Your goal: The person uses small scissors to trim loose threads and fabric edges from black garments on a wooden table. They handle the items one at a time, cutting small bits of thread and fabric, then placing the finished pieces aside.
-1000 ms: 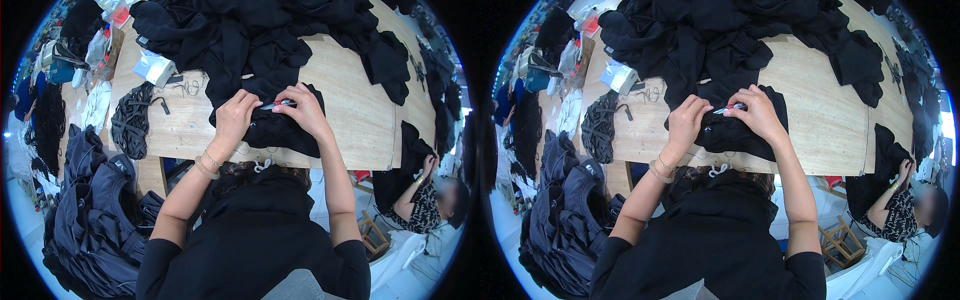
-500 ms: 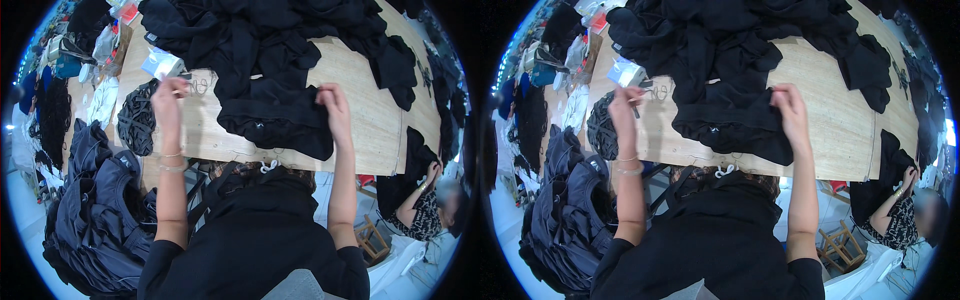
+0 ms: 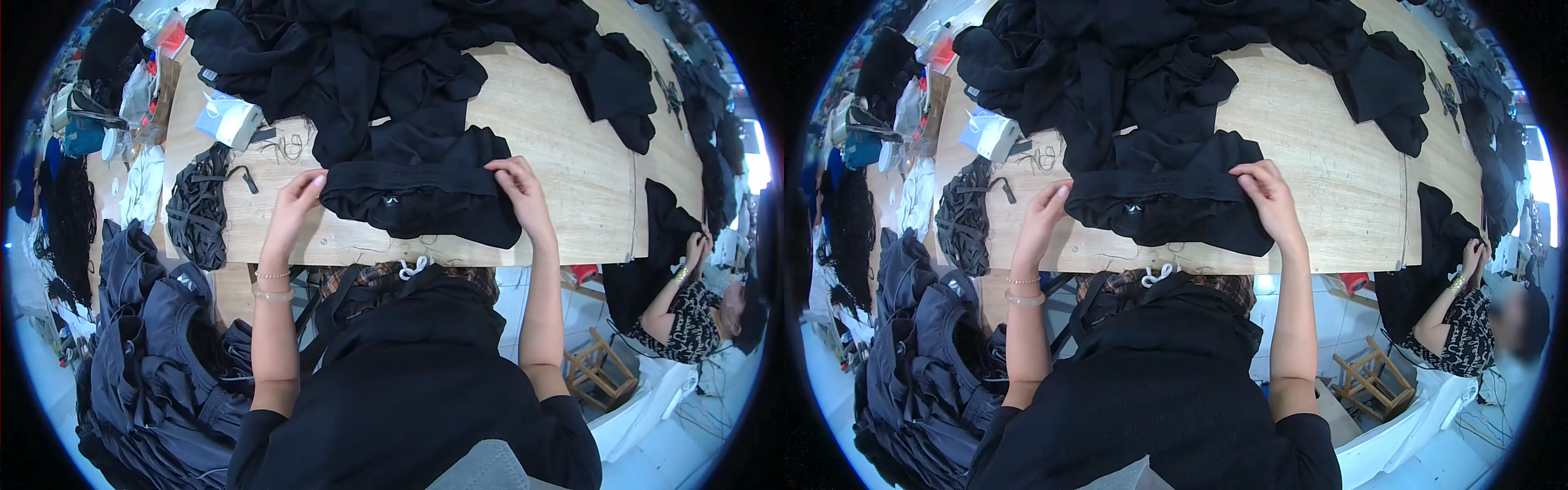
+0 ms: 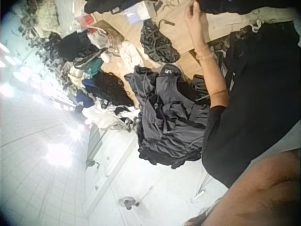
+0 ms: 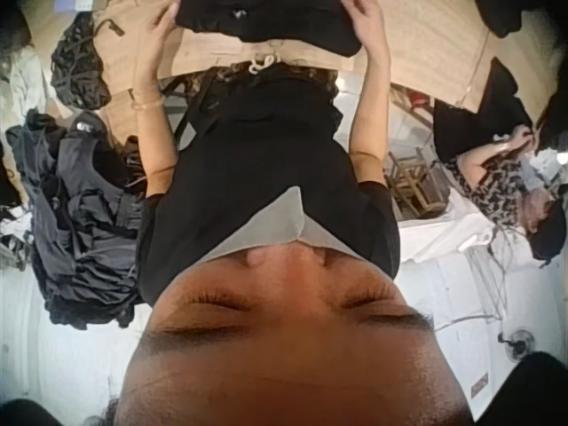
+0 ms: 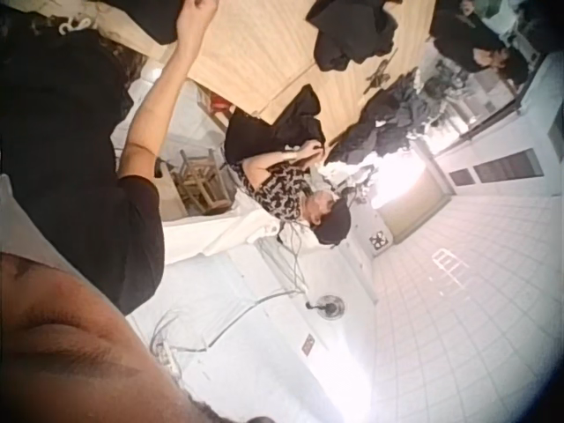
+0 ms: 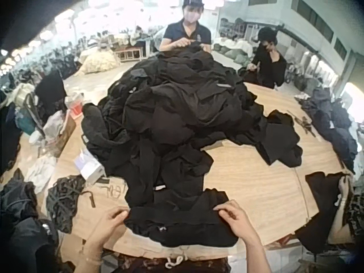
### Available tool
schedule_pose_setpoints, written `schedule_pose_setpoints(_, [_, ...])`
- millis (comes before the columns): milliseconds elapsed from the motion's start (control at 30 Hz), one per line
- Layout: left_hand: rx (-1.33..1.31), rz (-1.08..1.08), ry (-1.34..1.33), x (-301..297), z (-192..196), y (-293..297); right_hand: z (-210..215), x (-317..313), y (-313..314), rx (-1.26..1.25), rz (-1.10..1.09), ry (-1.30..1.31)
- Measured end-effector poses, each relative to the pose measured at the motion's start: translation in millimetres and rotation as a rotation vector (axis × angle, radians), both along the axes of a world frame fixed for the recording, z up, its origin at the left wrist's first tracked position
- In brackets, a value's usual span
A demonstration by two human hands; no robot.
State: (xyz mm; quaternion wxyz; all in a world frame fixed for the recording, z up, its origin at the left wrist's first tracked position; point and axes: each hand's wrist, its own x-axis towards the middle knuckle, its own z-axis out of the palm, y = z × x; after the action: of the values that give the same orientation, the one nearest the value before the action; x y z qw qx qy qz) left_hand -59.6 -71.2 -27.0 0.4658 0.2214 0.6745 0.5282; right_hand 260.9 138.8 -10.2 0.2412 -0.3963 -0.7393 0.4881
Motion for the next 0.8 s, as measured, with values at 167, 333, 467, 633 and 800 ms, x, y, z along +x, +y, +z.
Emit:
schedule_pose_setpoints(167, [0.136,-0.175,-0.22,-15,-19,9,0,-14,2,-0.378,-0.005,-0.031])
schedule_pose_setpoints(333, [0.493,0.154,-1.028,-6,-31,16,-12,-13,21,-1.167,-0.155,0.764])
schedule_pose_setpoints(467, [0.599,0.112,-1.19,2,-34,26,-35,-8,34,-1.384,0.058,0.923])
schedule_pose_setpoints(633, [0.669,0.032,-1.221,2,-29,22,0,-31,11,-1.26,-0.336,0.785])
schedule_pose_setpoints(800, [0.675,0.049,-1.231,7,-17,21,-17,-23,14,-1.285,-0.241,0.858])
